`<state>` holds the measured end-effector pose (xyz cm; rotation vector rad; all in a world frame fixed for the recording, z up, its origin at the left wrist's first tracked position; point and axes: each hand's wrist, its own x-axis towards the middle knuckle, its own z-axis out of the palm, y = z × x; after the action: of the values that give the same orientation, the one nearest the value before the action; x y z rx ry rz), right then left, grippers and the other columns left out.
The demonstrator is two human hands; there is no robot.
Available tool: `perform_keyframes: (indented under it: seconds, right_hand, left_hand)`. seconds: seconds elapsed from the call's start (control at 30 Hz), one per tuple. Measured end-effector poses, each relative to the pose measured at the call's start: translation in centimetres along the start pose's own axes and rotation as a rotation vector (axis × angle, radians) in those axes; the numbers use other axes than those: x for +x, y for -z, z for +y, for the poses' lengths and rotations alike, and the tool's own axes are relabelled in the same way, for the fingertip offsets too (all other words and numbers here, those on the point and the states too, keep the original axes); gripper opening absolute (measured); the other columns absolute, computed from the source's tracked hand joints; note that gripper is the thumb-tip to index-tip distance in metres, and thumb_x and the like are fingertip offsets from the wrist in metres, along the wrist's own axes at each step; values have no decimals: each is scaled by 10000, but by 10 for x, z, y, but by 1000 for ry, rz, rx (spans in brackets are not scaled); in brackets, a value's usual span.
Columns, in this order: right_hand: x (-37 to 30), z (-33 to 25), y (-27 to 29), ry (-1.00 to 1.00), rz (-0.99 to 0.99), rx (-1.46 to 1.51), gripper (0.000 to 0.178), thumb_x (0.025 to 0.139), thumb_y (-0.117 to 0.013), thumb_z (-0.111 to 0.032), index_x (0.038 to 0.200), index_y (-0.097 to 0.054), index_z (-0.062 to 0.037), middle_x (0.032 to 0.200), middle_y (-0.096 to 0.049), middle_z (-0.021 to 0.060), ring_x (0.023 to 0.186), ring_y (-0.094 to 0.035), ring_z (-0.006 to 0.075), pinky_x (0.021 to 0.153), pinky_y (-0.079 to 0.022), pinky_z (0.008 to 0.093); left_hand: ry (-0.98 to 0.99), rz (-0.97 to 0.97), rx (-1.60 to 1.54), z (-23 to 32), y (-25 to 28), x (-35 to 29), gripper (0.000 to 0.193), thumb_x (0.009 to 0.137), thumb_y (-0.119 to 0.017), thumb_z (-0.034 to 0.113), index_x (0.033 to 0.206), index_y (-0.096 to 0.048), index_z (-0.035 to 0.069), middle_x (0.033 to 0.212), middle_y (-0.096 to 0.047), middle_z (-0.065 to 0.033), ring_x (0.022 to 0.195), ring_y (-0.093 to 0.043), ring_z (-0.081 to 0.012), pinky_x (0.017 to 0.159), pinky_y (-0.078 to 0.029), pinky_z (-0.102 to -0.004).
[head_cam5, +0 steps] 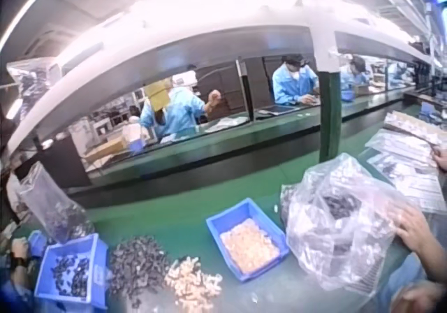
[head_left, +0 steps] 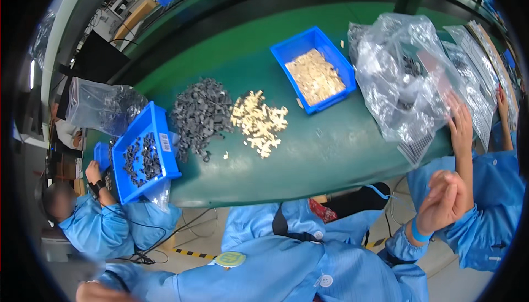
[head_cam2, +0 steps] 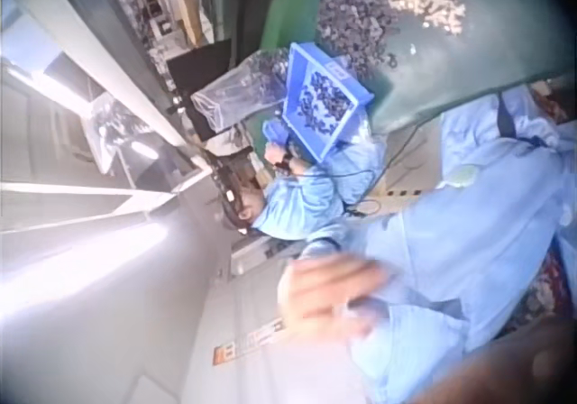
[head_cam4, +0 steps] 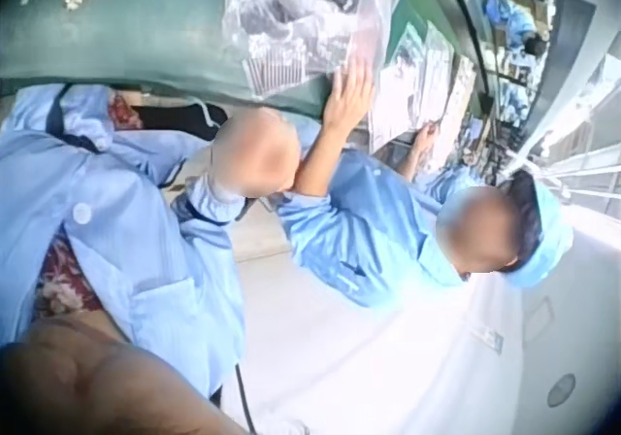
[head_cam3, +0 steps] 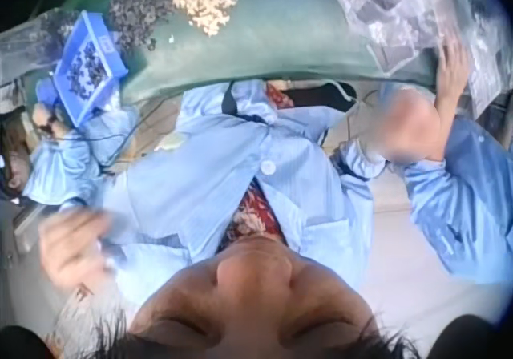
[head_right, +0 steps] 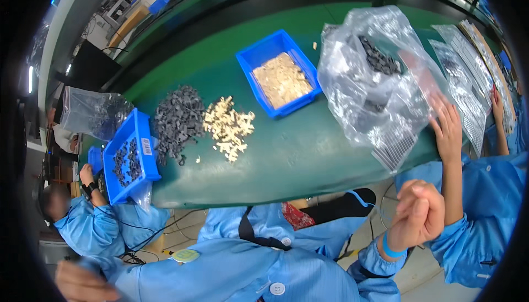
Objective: Manually assembling small plastic or rubber components at a factory workbench.
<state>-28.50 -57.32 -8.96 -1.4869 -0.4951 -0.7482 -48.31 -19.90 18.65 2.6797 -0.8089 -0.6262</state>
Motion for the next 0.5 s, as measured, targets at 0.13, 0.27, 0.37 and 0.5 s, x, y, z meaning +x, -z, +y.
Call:
perform_keyframes:
  seconds: [0.13, 0.27, 0.37, 0.5]
  right_hand:
    - [-22, 2, 15, -140, -18, 14, 170, 873, -467, -106, 863, -533, 50, 597, -457, 56, 479, -388, 87, 457, -326, 235]
    - [-37, 8, 32, -276, -3, -71, 179, 852, -494, -110, 761, -543, 37, 547, -446, 62, 458, -387, 90, 420, -303, 228]
    - [-39, 17, 37, -329, -31, -98, 246, 842, -495, -113, 634, -494, 18, 498, -418, 55, 446, -379, 102, 418, -291, 232]
    - [-28, 28, 40, -403, 82, 22, 260, 826, -505, -103, 599, -437, 4, 510, -434, 51, 453, -397, 124, 419, -297, 247]
  left_hand:
    - [265, -6, -777, -88, -104, 84, 244, 860, -483, 141, 951, -612, -45, 844, -637, -170, 756, -630, -235, 658, -505, -293]
    - [835, 169, -1087, -157, -296, 100, 252, 861, -502, 192, 891, -618, -30, 743, -621, -99, 723, -603, -153, 634, -488, -275]
    - [1151, 577, -1389, -199, -387, 69, 250, 842, -536, 217, 976, -591, 12, 812, -630, -73, 702, -596, -138, 669, -495, -277]
    - [1220, 532, -1736, -201, -437, 103, 272, 831, -542, 232, 991, -583, 15, 837, -631, -74, 712, -595, -148, 674, -497, -298]
